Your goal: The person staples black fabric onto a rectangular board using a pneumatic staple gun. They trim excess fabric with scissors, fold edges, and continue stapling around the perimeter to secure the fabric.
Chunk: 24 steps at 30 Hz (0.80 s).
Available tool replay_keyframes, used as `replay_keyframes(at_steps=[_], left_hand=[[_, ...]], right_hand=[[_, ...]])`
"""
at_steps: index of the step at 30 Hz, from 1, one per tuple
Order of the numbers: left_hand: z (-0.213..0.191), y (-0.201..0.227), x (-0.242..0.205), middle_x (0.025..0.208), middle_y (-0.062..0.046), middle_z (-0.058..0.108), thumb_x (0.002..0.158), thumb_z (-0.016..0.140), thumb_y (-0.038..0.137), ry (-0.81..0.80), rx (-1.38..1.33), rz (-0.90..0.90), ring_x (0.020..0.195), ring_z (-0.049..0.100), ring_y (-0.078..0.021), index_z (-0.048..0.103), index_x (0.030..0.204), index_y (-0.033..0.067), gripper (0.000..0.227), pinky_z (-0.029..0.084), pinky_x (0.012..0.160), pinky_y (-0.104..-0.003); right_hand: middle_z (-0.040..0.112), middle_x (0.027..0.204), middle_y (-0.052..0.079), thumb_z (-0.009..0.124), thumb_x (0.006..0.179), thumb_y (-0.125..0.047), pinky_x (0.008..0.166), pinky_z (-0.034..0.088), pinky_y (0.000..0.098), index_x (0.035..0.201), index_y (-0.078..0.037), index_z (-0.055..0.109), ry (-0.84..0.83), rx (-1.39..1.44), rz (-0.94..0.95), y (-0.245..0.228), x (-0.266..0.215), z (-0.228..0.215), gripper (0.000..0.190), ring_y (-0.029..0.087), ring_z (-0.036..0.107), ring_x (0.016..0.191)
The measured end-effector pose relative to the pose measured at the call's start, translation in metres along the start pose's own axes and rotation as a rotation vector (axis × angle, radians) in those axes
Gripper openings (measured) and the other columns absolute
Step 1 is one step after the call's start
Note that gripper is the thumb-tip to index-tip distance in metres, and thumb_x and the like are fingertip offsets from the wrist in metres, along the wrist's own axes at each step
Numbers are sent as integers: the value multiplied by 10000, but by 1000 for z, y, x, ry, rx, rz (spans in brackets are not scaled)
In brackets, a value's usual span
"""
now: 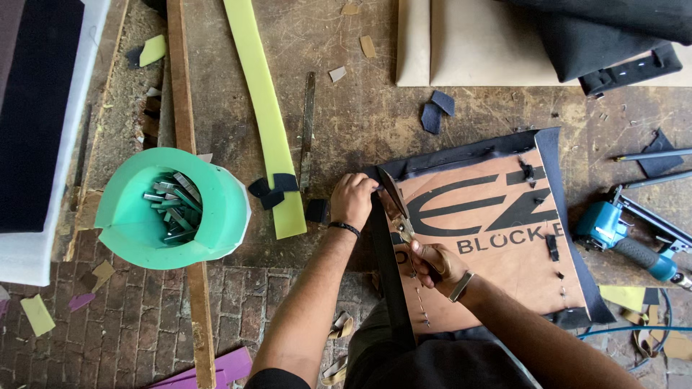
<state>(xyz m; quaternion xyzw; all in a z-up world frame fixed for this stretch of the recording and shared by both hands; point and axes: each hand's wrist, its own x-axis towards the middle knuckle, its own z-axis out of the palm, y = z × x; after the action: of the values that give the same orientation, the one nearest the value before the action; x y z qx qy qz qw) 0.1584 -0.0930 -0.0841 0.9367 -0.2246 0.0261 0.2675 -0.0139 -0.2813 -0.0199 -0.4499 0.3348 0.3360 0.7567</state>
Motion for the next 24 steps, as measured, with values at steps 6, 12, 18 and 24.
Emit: replay_keyframes(at_steps=[6,12,18,24], left_hand=[[-6,0,-3,1014,4,734,877,707,24,1,23,-38,994,670,-222,762,911,153,144,563,921,-385],[-10,2,-1,985,9,741,851,728,39,-41,-21,-69,986,674,-224,762,881,158,127,566,908,-381],[-11,3,1,974,-8,742,846,734,31,-15,-64,-60,976,680,-236,763,885,151,130,565,896,-384],[-26,0,13,981,-34,744,893,745,59,5,-231,-202,983,694,-266,737,946,121,81,566,835,-398]], right_hand=[[448,511,39,739,869,-510,381,324,291,620,-88,506,-18,-99,-46,-3,-18,2,543,156,412,385],[444,535,-3,672,880,-543,374,314,274,660,-127,513,5,-75,-23,-15,-26,10,496,123,407,394],[435,518,11,701,887,-540,368,325,284,644,-100,494,34,-153,-32,-9,-12,-2,543,136,418,384],[518,516,22,748,836,-524,369,432,313,703,-69,600,214,-709,-152,4,-16,-33,497,160,523,418]])
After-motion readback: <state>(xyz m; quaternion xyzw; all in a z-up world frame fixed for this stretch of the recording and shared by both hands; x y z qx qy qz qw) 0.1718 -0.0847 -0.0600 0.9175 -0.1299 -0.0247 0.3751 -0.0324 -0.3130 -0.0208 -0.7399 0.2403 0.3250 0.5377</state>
